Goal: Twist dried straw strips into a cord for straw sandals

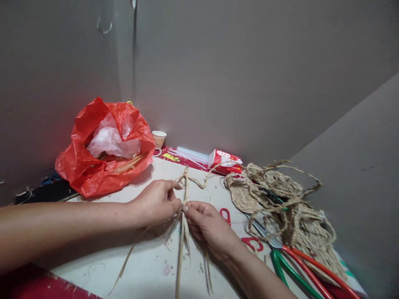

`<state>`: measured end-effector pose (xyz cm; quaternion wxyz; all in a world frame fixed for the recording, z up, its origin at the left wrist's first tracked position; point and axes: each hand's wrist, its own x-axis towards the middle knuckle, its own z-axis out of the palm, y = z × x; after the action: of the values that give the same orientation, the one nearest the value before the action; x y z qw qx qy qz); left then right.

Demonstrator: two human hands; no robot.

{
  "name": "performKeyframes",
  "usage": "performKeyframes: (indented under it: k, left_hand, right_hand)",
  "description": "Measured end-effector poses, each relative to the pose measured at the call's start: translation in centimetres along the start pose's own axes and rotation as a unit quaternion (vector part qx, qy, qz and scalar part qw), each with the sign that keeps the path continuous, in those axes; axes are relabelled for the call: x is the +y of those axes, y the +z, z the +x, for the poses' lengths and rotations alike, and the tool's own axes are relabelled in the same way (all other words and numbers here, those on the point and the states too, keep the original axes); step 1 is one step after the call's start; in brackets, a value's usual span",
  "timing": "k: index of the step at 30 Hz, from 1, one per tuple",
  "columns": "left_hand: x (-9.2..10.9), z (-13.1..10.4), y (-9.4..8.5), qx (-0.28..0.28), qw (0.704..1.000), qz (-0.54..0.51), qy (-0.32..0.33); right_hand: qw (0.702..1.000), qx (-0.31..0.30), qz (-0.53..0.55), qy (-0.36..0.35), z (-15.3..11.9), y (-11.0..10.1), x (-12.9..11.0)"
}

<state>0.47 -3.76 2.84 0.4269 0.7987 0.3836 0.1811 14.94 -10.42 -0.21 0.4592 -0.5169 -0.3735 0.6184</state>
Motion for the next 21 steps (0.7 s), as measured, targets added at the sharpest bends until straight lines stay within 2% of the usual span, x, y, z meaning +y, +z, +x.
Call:
performKeyframes:
  k: [1, 2, 5, 7, 13, 16, 21]
  left_hand:
    - [-0.2, 0.2, -0.1, 0.015, 1.000, -0.021, 0.011]
    - [-0.3, 0.4, 0.0, 0.003, 0.999, -0.051, 0.005]
    - [-0.8, 1.0, 1.0, -0.123, 0.973, -0.172, -0.096]
    - [-1.0, 1.2, 1.7, -0.161, 0.952, -0.216, -0.144]
    - [-1.2, 1.5, 2.2, -0.127, 0.964, -0.205, -0.117]
    - [-1.0, 1.5, 1.8, -0.136, 0.951, -0.230, -0.155]
    - [-0.8, 1.8, 1.4, -0.187, 0.918, -0.270, -0.222]
  right_hand:
    - [1.000, -0.002, 0.002, 0.001, 0.0, -0.1, -0.1]
    - [1.000, -0.002, 0.002, 0.002, 0.0, -0.1, -0.1]
    - [1.000, 0.010, -0.017, 0.003, 0.0, -0.1, -0.2]
    - [0.999, 0.015, -0.037, 0.004, 0.1, -0.1, -0.2]
    - [0.995, 0.002, -0.101, -0.007, 0.2, -0.9, 0.2]
    - [0.993, -0.011, -0.118, -0.010, 0.2, -1.1, 0.2]
    - [0.990, -0.030, -0.140, -0.004, 0.0, -1.1, 0.0]
